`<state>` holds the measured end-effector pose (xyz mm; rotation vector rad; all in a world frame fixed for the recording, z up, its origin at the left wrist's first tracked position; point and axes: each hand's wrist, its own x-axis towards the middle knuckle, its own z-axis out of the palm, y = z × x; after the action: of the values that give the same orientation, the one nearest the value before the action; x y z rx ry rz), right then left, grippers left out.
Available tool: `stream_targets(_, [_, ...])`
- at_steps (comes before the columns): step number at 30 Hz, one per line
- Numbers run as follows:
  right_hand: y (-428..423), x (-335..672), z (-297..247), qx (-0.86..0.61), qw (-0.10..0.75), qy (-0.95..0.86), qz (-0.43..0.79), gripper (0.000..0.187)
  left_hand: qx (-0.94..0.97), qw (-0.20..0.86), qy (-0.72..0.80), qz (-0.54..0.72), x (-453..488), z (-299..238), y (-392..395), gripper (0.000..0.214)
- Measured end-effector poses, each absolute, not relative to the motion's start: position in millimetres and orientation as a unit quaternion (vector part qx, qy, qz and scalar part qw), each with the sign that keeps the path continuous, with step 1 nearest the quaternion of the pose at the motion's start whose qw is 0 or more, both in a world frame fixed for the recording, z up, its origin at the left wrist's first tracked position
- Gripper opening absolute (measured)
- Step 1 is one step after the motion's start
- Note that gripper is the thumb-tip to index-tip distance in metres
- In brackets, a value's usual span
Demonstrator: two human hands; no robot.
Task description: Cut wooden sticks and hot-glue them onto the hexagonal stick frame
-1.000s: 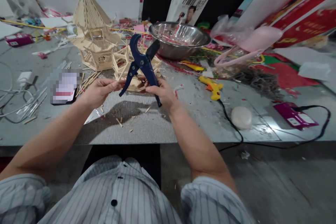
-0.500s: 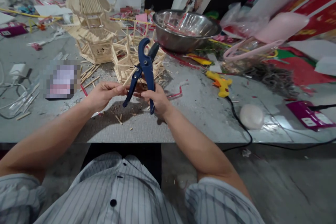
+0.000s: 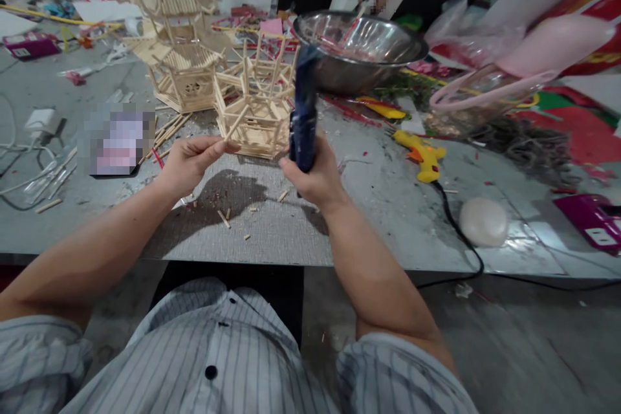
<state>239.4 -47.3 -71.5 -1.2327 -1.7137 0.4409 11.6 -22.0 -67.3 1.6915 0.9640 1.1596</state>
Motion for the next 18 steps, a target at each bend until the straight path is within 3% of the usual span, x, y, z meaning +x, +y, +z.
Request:
stream_targets(3, [-38, 247, -77, -0.508, 0.399, -0.761, 0.059, 0.054, 0.681, 0.378, 0.388, 0.493, 10, -67, -20, 0.036])
stream_targets(6, [-33, 247, -82, -0.523, 0.343, -0.779, 0.044, 0.065, 0.686, 0.344, 0.380, 0.517, 9, -65, -20, 0.038])
stream_targets(13, [-35, 239, -84, -0.522, 0.292, -0.802, 0.009, 0.069, 0.703, 0.317, 0.394, 0.501, 10, -64, -23, 0.041])
stream_targets(18, [-34, 237, -87, -0.523, 0.266, -0.809, 0.024, 0.070, 0.750, 0.265, 0.384, 0.469, 10, -67, -22, 0.030])
